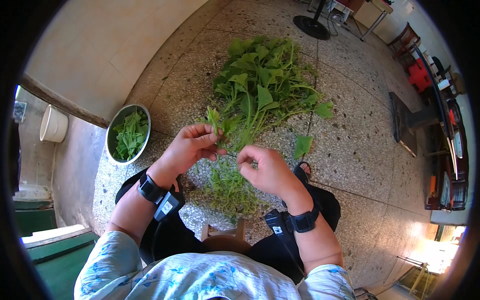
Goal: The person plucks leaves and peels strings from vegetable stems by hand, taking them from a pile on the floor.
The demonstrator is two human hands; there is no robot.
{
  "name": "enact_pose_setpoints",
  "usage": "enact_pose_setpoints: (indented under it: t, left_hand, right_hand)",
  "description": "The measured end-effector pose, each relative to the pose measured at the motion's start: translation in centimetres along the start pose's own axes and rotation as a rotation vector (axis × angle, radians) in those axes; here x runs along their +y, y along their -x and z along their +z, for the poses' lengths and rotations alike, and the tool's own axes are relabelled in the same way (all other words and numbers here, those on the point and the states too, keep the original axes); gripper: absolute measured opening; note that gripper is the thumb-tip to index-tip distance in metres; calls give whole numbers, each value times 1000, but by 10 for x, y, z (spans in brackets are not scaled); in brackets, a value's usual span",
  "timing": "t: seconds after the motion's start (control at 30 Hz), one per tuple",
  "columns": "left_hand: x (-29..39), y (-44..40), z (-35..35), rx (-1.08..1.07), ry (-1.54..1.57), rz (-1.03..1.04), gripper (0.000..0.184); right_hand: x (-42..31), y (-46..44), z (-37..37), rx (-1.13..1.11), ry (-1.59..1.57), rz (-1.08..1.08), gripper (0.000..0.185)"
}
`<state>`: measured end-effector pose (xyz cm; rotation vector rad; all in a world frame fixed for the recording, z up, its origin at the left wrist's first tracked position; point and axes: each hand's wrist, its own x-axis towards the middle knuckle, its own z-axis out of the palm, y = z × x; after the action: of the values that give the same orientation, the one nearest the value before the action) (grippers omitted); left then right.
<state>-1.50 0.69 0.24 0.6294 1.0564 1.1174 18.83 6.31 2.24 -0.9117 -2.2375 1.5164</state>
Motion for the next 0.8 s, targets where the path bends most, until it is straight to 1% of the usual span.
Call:
enact_pose_setpoints:
  t: [0.03,0.07,0.13,0.17,0.23,0.33,0.37,0.4,0.47,0.5,0.57,0.8]
  left_hand:
    - [-1,-1,-1,-12,60,6,16]
    - [-1,-1,-1,-24,121,12,15]
    - [0,-2,0,-29,156,14,13]
    - [0,-2,1,-36,193,16,11]
    - [-6,-5,2,-33,202,14,9]
    - [-10,-8,8,-36,185,24,6]
    - [-10,-9,9,-38,159,39,6]
    - [-9,-10,10,-39,157,39,6]
    - [-9,-10,13,-18,161,65,8]
    - [-8,-10,13,-17,161,65,8]
    - [-6,-7,14,-12,109,116,9]
    - [-3,-5,17,-15,72,107,10]
  right_hand:
    - [-7,2,-2,-85,160,0,7]
    - [-10,2,-2,-85,159,-2,7]
    - [-16,1,2,26,309,-112,8]
    - [-16,-2,7,27,309,-111,8]
    - [-12,-11,19,355,168,-255,9]
    - [-8,-21,21,389,154,-185,8]
    - [-3,-24,22,353,31,-149,8]
    - [-2,-25,21,355,31,-149,8]
    - [-2,-26,20,267,-243,-41,9]
    - [-2,-28,18,266,-244,-42,9]
    - [-2,-27,12,159,-310,-14,10]
    - [-10,-25,7,120,-355,-10,9]
